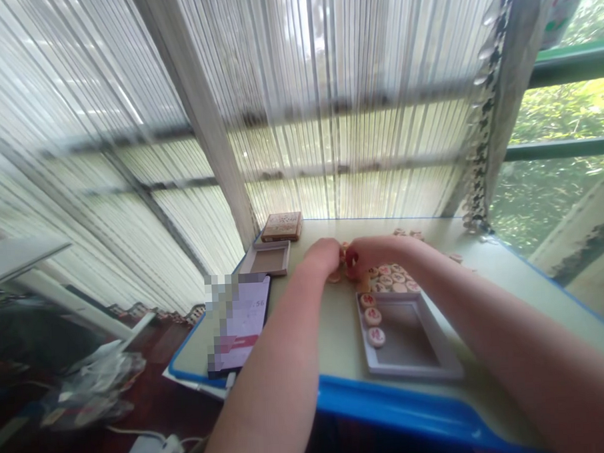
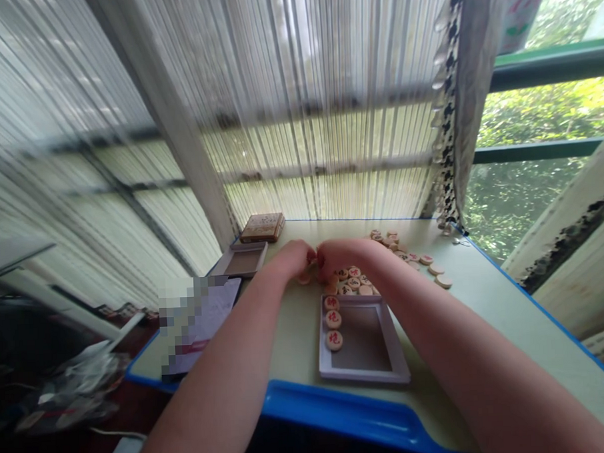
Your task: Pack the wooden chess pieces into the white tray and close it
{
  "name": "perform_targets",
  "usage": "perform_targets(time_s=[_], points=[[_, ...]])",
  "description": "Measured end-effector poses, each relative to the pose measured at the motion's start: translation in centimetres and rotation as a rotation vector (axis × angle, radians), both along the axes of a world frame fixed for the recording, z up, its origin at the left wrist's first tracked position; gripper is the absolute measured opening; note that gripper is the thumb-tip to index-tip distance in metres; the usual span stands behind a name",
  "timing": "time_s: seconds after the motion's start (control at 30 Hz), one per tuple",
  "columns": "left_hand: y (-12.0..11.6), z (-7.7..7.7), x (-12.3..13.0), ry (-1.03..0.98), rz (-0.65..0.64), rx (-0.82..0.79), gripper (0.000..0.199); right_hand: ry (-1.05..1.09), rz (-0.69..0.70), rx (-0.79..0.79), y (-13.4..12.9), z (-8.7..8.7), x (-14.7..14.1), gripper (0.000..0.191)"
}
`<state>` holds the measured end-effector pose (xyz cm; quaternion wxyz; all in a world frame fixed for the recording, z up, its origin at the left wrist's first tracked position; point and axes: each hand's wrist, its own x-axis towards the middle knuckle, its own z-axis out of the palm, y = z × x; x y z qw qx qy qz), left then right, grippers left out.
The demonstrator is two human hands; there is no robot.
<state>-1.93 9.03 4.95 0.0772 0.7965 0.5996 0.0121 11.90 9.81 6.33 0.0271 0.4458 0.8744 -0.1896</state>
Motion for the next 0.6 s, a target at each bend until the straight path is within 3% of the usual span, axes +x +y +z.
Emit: perform_targets(time_s=[0.13,0.33,0.6], points=[[0.2,-0.2,0.0,0.009,-0.003,0.004,0.026,0.021,-0.051,-0.008,1.1,-0.5,1.2,0.024],[-0.6,0.4,0.3,0.05,-0.036,-0.058,0.04,0.021,0.022,0.035,2.1,-1.0,2.1,0.027],[-1.7,0.8,0.9,-0.005,-0.023,-0.098,0.034,-0.006,0.028,-0.054,1.1,0.1,1.6,0.029]])
